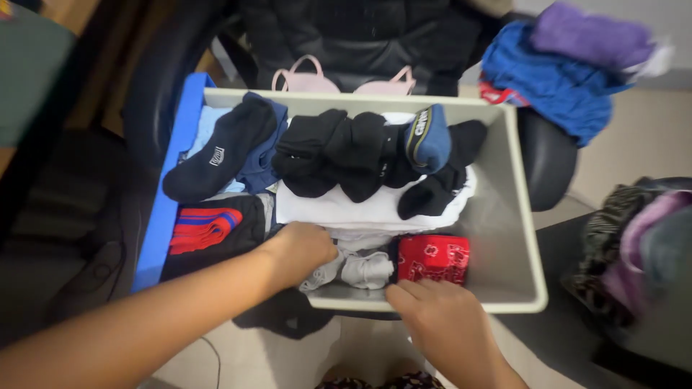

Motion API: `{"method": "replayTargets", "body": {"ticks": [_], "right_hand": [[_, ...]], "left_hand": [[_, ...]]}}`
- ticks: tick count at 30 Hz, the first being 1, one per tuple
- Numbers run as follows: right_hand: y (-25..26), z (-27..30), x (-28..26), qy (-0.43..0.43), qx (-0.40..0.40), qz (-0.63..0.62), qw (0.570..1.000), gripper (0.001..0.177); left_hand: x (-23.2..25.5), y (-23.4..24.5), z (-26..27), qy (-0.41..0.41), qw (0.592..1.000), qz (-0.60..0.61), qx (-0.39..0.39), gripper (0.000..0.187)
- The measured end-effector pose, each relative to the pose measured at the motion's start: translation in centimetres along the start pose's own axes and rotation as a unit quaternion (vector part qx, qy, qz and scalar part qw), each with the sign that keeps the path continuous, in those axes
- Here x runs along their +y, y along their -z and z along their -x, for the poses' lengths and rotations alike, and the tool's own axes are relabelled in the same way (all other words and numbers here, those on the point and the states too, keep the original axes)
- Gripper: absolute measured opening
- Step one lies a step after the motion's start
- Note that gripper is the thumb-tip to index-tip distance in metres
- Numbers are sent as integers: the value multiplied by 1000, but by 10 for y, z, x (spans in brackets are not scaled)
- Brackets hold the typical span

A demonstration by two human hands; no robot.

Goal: The person sorts various socks and small clothing items into a plastic drawer by hand.

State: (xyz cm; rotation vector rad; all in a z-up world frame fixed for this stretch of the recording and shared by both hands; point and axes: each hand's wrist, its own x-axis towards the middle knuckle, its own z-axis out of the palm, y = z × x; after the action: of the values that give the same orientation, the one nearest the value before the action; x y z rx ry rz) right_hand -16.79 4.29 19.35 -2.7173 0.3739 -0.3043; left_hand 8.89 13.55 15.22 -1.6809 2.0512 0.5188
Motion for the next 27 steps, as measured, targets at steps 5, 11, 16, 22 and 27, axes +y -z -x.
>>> {"method": "replayTargets", "body": {"ticks": [5,11,16,22,27], "right_hand": [[-8,-6,4,42,72,24,996,17],[-13,-7,4,35,68,48,996,18],[-13,-8,6,23,49,42,998,20],[-11,-2,6,31,41,38,998,19],[-11,-4,6,18,28,27,999,16]], "left_hand": [[8,-9,-19,-52,996,-69,-14,21],[17,-17,-32,-127,954,-223,-153,46],[23,-18,-44,-113,933,-302,-160,42],[13,16,-18,-98,986,-138,-11,26],[-13,85,32,-111,945,209,225,52]]}}
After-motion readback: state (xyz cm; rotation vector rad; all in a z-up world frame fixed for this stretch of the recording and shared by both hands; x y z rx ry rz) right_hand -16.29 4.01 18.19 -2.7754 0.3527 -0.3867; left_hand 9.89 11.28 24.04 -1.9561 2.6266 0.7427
